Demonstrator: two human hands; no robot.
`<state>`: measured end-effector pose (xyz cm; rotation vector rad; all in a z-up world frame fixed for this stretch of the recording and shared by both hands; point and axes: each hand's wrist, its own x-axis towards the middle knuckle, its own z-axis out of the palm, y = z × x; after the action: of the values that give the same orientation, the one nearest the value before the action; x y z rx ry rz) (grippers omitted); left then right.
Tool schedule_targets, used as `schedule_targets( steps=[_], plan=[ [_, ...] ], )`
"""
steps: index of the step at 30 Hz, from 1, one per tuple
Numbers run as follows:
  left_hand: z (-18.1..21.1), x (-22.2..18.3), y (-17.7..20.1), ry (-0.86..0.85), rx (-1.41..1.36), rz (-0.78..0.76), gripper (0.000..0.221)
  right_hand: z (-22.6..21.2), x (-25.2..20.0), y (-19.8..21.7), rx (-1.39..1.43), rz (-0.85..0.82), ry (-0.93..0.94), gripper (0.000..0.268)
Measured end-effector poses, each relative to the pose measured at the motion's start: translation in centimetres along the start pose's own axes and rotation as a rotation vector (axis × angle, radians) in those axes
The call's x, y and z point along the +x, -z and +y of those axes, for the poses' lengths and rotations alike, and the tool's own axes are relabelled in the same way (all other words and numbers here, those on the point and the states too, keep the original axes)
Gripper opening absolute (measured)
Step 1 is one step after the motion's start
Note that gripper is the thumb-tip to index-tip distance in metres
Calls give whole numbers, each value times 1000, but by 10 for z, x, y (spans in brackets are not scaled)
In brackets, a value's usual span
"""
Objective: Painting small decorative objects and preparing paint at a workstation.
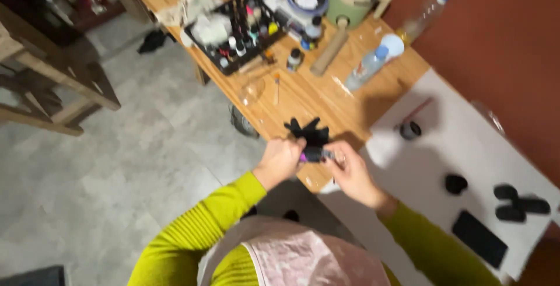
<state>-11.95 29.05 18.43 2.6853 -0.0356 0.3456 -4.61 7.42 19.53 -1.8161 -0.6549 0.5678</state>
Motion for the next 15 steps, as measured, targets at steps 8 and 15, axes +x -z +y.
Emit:
schedule_targets(
  steps=[8, 15],
  plan=[
    [-70, -18, 30, 199, -39, 242, 17, 4, 58, 32, 69, 65, -9, 27],
    [-197, 6, 107, 347, 29, 413, 16, -19, 171, 22, -94, 180, 249, 20]
  ],
)
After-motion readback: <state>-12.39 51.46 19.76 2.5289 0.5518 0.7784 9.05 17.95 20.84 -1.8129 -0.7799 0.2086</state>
